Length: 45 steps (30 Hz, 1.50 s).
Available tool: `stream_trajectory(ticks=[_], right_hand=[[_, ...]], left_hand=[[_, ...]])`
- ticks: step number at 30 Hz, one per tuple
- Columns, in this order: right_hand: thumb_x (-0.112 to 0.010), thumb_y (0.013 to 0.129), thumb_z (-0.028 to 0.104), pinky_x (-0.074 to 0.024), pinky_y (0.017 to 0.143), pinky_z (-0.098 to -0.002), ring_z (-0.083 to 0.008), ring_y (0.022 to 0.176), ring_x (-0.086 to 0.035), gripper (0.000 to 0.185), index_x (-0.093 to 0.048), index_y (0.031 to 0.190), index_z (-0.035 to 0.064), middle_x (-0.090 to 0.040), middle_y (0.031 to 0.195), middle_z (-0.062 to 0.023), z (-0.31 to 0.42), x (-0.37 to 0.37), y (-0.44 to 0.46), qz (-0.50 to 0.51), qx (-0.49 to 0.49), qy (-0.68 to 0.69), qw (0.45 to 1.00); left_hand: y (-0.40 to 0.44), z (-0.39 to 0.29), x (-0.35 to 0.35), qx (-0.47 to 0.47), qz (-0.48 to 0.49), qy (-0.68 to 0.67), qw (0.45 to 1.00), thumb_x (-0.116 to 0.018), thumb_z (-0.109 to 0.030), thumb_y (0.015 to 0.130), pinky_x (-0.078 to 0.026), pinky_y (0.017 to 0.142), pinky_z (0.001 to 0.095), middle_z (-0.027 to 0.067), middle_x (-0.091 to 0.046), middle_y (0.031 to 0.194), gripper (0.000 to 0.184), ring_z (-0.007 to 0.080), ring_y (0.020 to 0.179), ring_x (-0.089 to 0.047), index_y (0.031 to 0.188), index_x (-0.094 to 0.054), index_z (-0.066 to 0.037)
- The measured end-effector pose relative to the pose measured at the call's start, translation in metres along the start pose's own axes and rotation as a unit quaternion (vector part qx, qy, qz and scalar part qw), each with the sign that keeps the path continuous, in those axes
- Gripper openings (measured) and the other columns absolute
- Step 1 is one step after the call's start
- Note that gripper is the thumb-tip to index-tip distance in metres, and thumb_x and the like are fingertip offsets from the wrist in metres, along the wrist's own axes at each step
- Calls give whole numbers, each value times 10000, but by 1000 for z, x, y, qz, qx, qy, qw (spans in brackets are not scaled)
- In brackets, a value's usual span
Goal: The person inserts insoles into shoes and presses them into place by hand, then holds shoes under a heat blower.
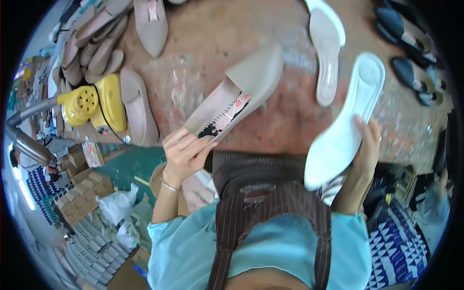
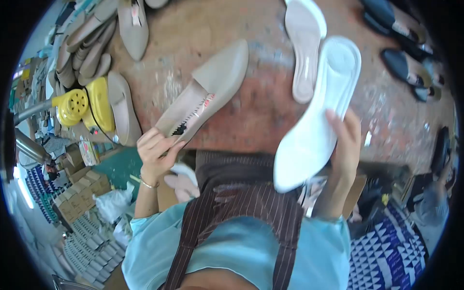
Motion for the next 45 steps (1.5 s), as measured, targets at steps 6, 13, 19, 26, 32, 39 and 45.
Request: stream_trajectory(ticks=[6,13,19,26,32,39,45], right_hand=[[-434,1009,285,-504,823,-347,-217,941,-622,455,-518,1347,-8,-622,1185,-191,6,-56,-8,248,91,-85,961],[-680,698,123,-446,865,-385,-271,1016,-559,284,-719,967,41,-624,1018,-83,-26,-173,-18,331,525,-343,705],[-680,676,98,-450,881,-370,-263,1026,-562,223,-740,884,44,-627,1029,-87,-61,-225,-21,405,482,-331,703],[-642,723,98,-445,977,-393,-304,1105,-563,272,-719,967,9,-603,1134,-144,-66,-229,-22,431,471,-349,687],[-577,792,91,-353,1143,-400,-311,1253,-529,362,-672,1126,-11,-594,1279,-185,-89,-246,-10,578,470,-256,615],[-532,808,107,-258,1189,-404,-206,1248,-554,312,-711,1052,31,-642,1237,-141,-62,-224,-32,462,443,-505,579],[-634,719,98,-286,1143,-441,-307,1103,-619,246,-712,944,32,-681,1085,-173,-37,-215,-21,245,540,-456,663]], left_hand=[[-57,27,-29,39,-14,40,998,-825,-95,668,-395,1039,486,195,-520,1329,260,415,1275,-463,878,-674,-73],[-62,37,-58,122,-120,-132,976,-915,-376,621,-326,1104,517,296,-312,1488,1122,443,1359,-358,1483,-256,-89],[-69,40,-74,77,-180,-195,961,-912,-403,622,-318,1104,563,317,-209,1505,1327,475,1360,-327,1522,31,-157],[-73,48,-79,89,-172,-274,942,-870,-453,666,-314,1101,561,315,-246,1501,1224,467,1359,-344,1530,-61,-141],[-64,54,-63,106,-125,-222,961,-663,-432,842,-341,1078,516,307,-404,1436,663,439,1314,-433,1355,-463,-64],[-73,50,-70,177,-167,-234,941,-566,-154,838,-358,1056,481,315,-493,1341,254,409,1234,-496,1034,-463,-31],[-71,23,-80,200,-186,-264,925,-649,-102,788,-294,1095,503,336,-360,1427,391,423,1321,-395,1090,-409,-38]])
Point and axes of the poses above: each hand's wrist, its own y-axis towards the middle knuckle, its own x-axis out of the back of the hand, z = x × y, the point moved 1 cm from there along y, towards the middle knuckle
